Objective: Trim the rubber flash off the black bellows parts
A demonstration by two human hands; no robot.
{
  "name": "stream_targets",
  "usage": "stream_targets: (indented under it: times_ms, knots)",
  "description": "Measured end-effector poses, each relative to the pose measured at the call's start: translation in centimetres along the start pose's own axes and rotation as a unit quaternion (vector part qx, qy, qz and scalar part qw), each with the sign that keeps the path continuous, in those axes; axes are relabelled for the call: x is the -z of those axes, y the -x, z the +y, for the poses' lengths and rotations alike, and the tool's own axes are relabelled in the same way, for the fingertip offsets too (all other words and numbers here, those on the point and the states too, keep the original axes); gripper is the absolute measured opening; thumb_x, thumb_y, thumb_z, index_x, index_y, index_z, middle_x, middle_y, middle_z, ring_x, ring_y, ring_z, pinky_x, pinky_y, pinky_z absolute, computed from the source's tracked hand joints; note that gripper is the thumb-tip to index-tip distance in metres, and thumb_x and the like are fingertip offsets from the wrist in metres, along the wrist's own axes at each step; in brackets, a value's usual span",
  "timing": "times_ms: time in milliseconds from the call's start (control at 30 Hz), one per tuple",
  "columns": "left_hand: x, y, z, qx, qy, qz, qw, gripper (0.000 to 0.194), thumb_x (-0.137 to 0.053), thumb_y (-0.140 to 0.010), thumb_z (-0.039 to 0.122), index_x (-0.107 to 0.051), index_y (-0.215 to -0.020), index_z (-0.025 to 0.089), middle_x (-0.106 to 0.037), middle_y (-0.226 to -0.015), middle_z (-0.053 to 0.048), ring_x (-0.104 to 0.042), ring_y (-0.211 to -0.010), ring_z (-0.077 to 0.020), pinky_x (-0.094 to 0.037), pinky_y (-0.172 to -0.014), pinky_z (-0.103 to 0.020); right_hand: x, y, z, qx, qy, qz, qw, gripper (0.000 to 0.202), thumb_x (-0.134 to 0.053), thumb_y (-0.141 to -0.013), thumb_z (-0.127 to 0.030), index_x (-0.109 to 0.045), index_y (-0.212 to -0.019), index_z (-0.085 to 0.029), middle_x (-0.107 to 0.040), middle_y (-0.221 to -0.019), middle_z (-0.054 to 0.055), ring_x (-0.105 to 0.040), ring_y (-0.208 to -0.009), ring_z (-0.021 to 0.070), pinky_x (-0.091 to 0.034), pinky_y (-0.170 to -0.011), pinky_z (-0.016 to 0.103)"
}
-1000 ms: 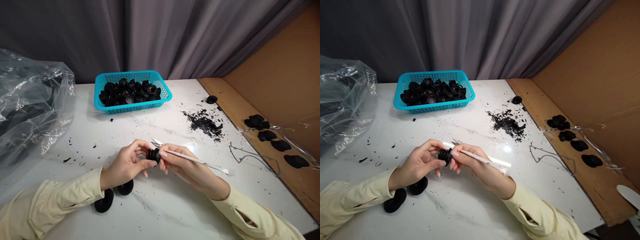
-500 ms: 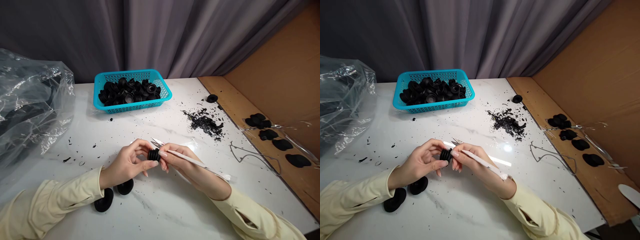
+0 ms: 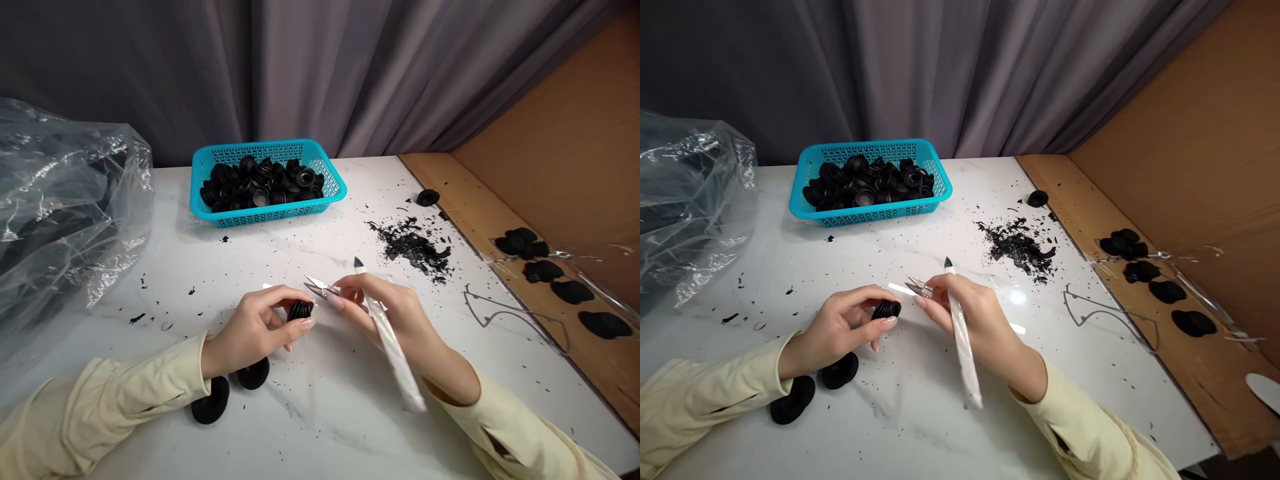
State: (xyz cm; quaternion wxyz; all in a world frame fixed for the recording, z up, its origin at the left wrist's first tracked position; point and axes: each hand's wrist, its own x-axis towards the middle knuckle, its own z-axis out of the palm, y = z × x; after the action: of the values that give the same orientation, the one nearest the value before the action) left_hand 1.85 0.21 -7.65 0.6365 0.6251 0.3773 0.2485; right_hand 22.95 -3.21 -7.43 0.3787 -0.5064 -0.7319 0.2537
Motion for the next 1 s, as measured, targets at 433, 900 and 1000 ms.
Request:
stream_targets:
  times_ms: [433,900,1000]
  knots:
    - [0.0,0.1,0.1,0.007,-0.013,0.024,1.000,0.023,-0.053,-0.083,0.030,-0.066,-0.091,0.013,-0.047,-0.063,0.004,-0.049,-0.040,-0.0057,-0.046,-0.041,-0.019,-1.0,-0.2,1.6,0.148,0.323,-0.081,0.931,0.029,-0.034,-0.098,-0.019,-0.055,-0.079,-0.015,-0.050,-0.066,0.006,-0.042,-0.061,0.0214,-0.032,-0.051,0.031]
    - [-0.2,0.1,-0.2,0.012,-0.056,0.053,0.997,0.029,-0.049,-0.087,0.031,-0.067,-0.098,0.012,-0.057,-0.070,0.000,-0.052,-0.041,-0.0064,-0.047,-0.043,-0.020,-0.3,0.4,-0.1,0.012,0.020,0.009,1.000,0.019,-0.044,-0.098,-0.025,-0.059,-0.107,-0.019,-0.066,-0.078,0.006,-0.063,-0.064,0.0179,-0.050,-0.054,0.028]
    - [-0.2,0.1,-0.3,0.002,-0.057,0.061,0.996,0.030,-0.049,-0.086,0.031,-0.066,-0.099,0.010,-0.065,-0.087,-0.006,-0.051,-0.041,-0.0052,-0.048,-0.042,-0.020,-0.8,0.6,-0.9,-0.013,-0.067,0.017,0.998,0.021,-0.062,-0.090,-0.033,-0.065,-0.106,-0.020,-0.065,-0.076,0.004,-0.062,-0.063,0.0173,-0.050,-0.053,0.028]
